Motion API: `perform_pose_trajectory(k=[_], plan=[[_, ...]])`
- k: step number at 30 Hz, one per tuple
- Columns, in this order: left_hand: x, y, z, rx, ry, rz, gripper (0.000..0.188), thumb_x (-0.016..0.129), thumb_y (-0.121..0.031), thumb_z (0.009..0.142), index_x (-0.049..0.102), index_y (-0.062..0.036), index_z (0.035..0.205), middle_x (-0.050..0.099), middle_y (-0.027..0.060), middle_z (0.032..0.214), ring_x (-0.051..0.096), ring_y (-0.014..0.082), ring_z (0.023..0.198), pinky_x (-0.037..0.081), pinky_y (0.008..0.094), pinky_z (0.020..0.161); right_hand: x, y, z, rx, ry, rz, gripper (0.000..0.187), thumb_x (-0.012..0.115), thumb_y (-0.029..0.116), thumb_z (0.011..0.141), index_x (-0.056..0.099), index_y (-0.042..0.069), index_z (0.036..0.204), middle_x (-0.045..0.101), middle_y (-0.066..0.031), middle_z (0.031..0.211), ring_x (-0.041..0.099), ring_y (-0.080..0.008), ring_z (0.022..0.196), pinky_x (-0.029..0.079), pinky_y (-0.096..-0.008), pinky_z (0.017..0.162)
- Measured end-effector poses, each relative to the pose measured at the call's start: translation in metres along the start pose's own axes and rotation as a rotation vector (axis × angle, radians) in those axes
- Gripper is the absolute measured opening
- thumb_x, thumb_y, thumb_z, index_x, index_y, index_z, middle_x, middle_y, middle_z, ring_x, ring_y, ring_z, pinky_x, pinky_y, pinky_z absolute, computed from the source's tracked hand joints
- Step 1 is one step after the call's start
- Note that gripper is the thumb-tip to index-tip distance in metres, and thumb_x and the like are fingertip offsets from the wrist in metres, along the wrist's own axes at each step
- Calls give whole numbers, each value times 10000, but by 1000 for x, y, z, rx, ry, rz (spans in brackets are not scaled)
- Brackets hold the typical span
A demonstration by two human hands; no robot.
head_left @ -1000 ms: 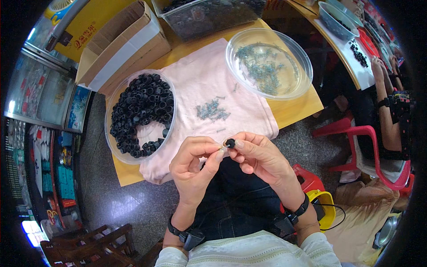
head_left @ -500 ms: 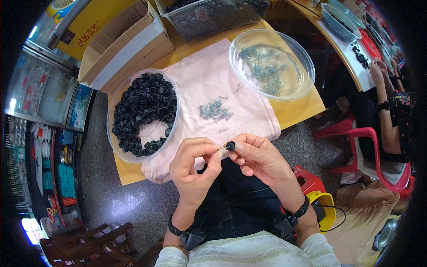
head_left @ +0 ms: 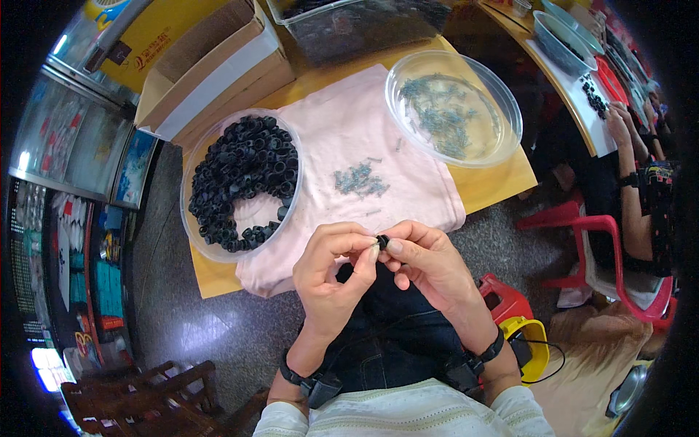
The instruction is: Manually assembling small black plastic components by snapping two parts together repeatedly at a workstation.
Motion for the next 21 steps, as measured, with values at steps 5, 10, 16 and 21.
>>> perform_pose_trajectory(k=[5,10,16,21], plan=[[-3,31,-12,-244,-46,-376,133,609,58,811,616,14,937,545,73,1034,581,99,833,475,200,702,6,-3,3,-26,-56,-5,194,609,81,870,597,1,1046,636,-71,894,607,-96,778,533,-202,561],[0,31,-11,-297,-29,-518,125,599,47,835,600,15,956,533,71,1043,593,100,846,480,211,726,7,3,-2,-114,-114,-85,224,633,34,834,597,-12,1050,646,-103,921,626,-124,783,550,-220,569],[-7,36,-14,-282,-68,-482,104,594,36,840,601,10,941,540,79,1033,596,108,822,490,213,700,15,11,1,-238,-182,-334,180,618,-4,828,610,-37,1005,650,-108,911,631,-138,767,560,-247,583],[-33,18,-2,-326,99,-114,134,614,41,817,630,0,944,589,79,980,600,121,816,490,227,694,6,32,7,-421,-261,-632,158,611,-11,826,611,-47,980,630,-72,862,599,-99,723,515,-220,621]])
Point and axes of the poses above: each hand's wrist, its own z-axis towards the middle knuckle, its own x-axis out of the palm, y = z × x, the point moved 7 cm from there along z, towards the middle knuckle
